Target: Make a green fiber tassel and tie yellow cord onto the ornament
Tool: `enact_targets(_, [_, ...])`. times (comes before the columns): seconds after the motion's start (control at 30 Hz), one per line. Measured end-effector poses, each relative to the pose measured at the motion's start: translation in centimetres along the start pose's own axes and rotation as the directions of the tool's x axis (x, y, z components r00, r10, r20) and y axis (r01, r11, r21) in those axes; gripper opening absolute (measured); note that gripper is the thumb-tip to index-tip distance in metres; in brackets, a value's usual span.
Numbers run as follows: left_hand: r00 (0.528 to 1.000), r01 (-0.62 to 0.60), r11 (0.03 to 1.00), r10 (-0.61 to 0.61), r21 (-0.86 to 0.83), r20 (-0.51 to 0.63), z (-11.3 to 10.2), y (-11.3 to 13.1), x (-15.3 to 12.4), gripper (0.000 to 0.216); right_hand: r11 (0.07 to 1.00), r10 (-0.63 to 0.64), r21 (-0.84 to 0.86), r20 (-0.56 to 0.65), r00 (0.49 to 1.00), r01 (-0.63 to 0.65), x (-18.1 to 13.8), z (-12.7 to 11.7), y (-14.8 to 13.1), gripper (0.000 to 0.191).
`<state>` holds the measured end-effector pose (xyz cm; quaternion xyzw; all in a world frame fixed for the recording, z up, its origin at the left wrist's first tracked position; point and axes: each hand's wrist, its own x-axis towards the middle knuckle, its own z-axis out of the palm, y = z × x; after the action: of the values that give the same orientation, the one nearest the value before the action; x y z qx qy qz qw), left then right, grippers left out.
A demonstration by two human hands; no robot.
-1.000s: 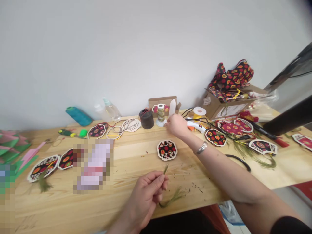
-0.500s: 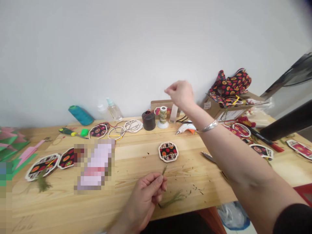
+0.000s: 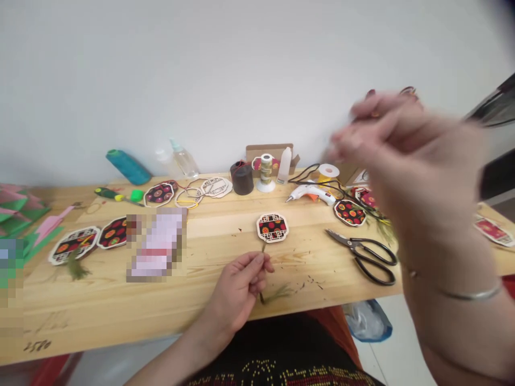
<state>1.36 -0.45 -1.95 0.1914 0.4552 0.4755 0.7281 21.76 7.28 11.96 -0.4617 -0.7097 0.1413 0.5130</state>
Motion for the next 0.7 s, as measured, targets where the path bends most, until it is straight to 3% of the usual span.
enact_targets(0.07, [1.0,0.003,1.0,-0.003,-0.006,-0.01,0.5,-0.2,0.1,0.017,0.993,0.023,0.111,0.036,0.999,-0.027,-3.9,2.0,1.0,0.017])
enact_targets(0.13, [1.0,0.006,1.0,-0.006,-0.005,-0.021,1.0,-0.4,0.2,0.016,0.965,0.156,0.189,0.135,0.978,-0.18,-7.1,4.1,2.3,0.018])
enact_targets(0.23, [1.0,0.015,1.0,-0.015,-0.005,-0.028,1.5,-0.9,0.3,0.015,0.94,0.271,0.154,0.196,0.942,-0.303,-10.7,6.3,3.7,0.013])
enact_targets(0.5, [1.0,0.016,0.998,-0.016,-0.054,0.005,2.1,-1.2,0.9,0.007,0.986,0.15,-0.107,0.278,0.949,-0.124,-15.2,7.5,4.3,0.021])
enact_targets(0.7, [0.999,0.022,0.996,-0.025,-0.09,-0.031,2.1,-1.0,1.1,0.003,0.986,0.14,-0.136,0.358,0.923,-0.097,-16.2,7.6,4.9,0.024])
